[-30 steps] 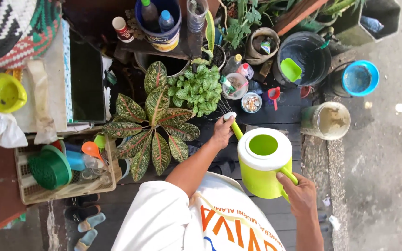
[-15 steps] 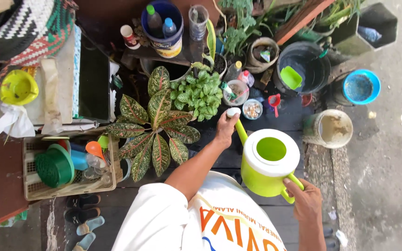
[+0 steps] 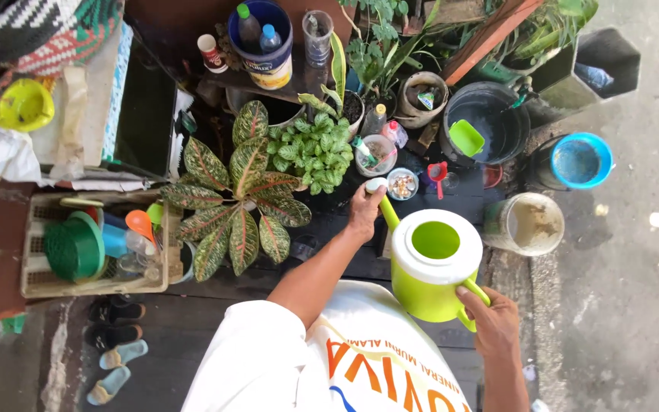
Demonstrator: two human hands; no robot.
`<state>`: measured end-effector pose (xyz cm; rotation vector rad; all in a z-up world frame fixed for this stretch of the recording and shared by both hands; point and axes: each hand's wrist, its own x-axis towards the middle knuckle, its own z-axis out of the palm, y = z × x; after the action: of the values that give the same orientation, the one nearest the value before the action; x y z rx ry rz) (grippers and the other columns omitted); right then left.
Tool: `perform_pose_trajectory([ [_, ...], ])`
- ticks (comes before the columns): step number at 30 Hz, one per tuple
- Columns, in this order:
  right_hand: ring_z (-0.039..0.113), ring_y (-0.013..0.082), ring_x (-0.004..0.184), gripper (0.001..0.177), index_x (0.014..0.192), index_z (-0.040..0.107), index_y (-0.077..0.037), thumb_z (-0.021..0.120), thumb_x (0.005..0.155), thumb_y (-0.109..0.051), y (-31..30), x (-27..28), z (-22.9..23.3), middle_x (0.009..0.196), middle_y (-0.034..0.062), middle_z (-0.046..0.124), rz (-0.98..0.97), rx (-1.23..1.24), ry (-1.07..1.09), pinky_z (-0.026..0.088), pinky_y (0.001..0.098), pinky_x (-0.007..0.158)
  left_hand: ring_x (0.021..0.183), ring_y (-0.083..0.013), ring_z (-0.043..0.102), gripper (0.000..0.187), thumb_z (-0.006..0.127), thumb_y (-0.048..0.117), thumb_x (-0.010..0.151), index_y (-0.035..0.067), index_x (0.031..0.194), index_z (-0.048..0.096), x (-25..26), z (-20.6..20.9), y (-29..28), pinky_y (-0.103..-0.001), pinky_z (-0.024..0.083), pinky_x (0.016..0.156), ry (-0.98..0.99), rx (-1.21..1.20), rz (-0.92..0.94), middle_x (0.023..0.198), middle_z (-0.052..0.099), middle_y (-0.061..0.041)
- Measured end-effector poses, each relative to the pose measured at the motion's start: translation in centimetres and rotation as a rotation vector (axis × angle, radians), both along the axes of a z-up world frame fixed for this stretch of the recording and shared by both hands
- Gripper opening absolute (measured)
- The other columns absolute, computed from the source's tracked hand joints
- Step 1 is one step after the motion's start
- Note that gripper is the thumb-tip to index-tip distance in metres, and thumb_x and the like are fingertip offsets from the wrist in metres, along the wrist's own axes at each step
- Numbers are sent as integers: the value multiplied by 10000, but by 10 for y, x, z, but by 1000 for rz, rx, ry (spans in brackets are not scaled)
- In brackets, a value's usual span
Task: The recorder uses a green watering can to water various potted plants in an outdoor garden area.
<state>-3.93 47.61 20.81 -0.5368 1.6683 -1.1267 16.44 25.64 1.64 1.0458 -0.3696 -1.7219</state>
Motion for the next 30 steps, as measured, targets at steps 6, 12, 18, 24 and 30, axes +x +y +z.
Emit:
perform_pose_trajectory([
  [6, 480, 61, 547, 181, 922, 752, 38, 775, 852, -127, -23, 0, 24, 660, -10, 601, 105, 16, 64, 332, 241, 482, 924, -130, 638, 329, 724, 234, 935, 96, 1220, 635, -7, -14, -3, -335, 581, 776, 28, 45, 51, 1071, 655, 0],
  [12, 447, 63, 533, 216, 861, 737, 30, 801, 849, -176, -51, 7, 22, 640, -10, 568, 159, 81, 127, 307, 259, 459, 913, -124, 632, 305, 724, 251, 947, 94, 1198, 652, 1, -31, -29, -330, 581, 778, 48, 58, 54, 1043, 647, 7],
  [18, 448, 68, 538, 236, 863, 741, 41, 798, 864, -188, -73, 24, 30, 642, -1, 569, 192, 112, 164, 305, 260, 466, 900, -118, 615, 292, 725, 265, 950, 110, 1185, 648, 9, -40, -36, -332, 568, 770, 86, 143, 48, 1023, 635, 19],
  [24, 466, 80, 547, 239, 896, 728, 68, 802, 855, -156, -77, 20, 15, 656, 11, 577, 120, 156, 127, 322, 273, 463, 923, -131, 619, 317, 716, 258, 938, 111, 1208, 640, 20, -45, -39, -349, 576, 786, 82, 172, 24, 1056, 634, 8],
  [30, 433, 107, 559, 251, 890, 734, 96, 794, 864, -146, -82, 12, 21, 664, 47, 557, 145, 266, 306, 284, 307, 467, 956, -141, 632, 340, 721, 235, 932, 96, 1228, 628, 15, -34, -42, -361, 591, 816, 70, 142, 29, 1082, 641, 0],
])
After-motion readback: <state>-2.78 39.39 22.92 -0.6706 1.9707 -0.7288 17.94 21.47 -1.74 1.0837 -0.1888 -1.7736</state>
